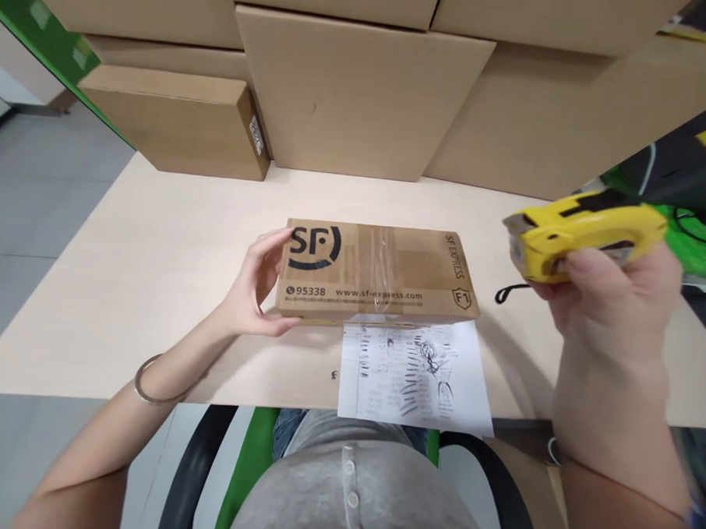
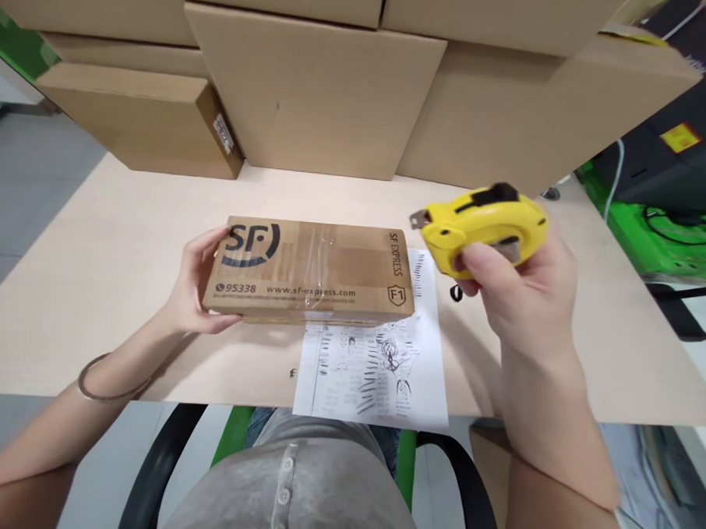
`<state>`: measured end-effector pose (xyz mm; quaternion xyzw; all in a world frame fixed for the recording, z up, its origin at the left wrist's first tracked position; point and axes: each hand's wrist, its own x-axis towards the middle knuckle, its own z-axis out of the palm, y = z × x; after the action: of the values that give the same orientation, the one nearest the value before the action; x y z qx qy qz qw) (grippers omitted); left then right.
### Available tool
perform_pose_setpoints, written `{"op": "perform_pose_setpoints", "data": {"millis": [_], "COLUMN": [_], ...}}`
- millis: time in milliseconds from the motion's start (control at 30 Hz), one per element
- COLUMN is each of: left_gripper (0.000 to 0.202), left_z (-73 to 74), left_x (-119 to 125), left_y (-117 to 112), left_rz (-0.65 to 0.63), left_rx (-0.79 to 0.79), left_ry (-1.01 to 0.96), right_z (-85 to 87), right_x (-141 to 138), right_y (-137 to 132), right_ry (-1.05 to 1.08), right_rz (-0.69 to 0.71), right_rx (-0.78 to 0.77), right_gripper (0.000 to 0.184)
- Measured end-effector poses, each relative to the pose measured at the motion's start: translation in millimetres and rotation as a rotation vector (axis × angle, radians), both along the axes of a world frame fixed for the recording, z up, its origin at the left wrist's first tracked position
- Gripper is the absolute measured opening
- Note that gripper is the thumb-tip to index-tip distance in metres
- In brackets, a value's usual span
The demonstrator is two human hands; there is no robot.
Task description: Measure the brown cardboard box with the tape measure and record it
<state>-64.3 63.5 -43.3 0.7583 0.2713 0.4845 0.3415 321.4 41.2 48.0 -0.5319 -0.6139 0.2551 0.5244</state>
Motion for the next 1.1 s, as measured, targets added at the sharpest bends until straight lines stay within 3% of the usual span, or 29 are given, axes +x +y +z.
{"op": "perform_pose_setpoints", "data": {"millis": [100,233,367,467,567,667,800,933,1100], "left_gripper": [0.127,0.145,0.146,0.146,0.143,0.128,0.11,0.106,0.105], "left_z": [-19.5,-31.2,-35.8,-42.8,-48.3,-46.3,-36.7,-31.2,-28.4], "left_x": [-3,-6,-9,-11,-13,-14,-14,-12,-10], "left_y": [4,10,14,16,19,21,20,18,18], "left_rz": [-0.035,-0.086,-0.093,-0.074,-0.077,-0.072,-0.043,-0.024,-0.046], "left_rx": [0.024,0.022,0.061,0.089,0.138,0.26,0.321,0.315,0.341], "left_ry": [-0.07,-0.111,-0.06,-0.047,-0.045,-0.006,0.052,0.072,0.068], "right_z": [11.3,27.2,35.8,36.1,34.9,34.2,33.5,29.9,18.9], "right_x": [-26,-86,-134,-145,-131,-97,-32,30,64], "right_y": [15,35,47,50,50,46,31,11,0], "right_ry": [-0.158,-0.338,-0.497,-0.617,-0.672,-0.649,-0.63,-0.661,-0.618], "right_rz": [0.267,0.624,0.817,0.874,0.855,0.793,0.608,0.412,0.278], "right_rx": [0.19,0.212,0.216,0.162,0.131,0.132,0.119,0.004,-0.101], "right_gripper": [0.041,0.049,0.035,0.03,0.033,0.035,0.034,0.036,0.045]}}
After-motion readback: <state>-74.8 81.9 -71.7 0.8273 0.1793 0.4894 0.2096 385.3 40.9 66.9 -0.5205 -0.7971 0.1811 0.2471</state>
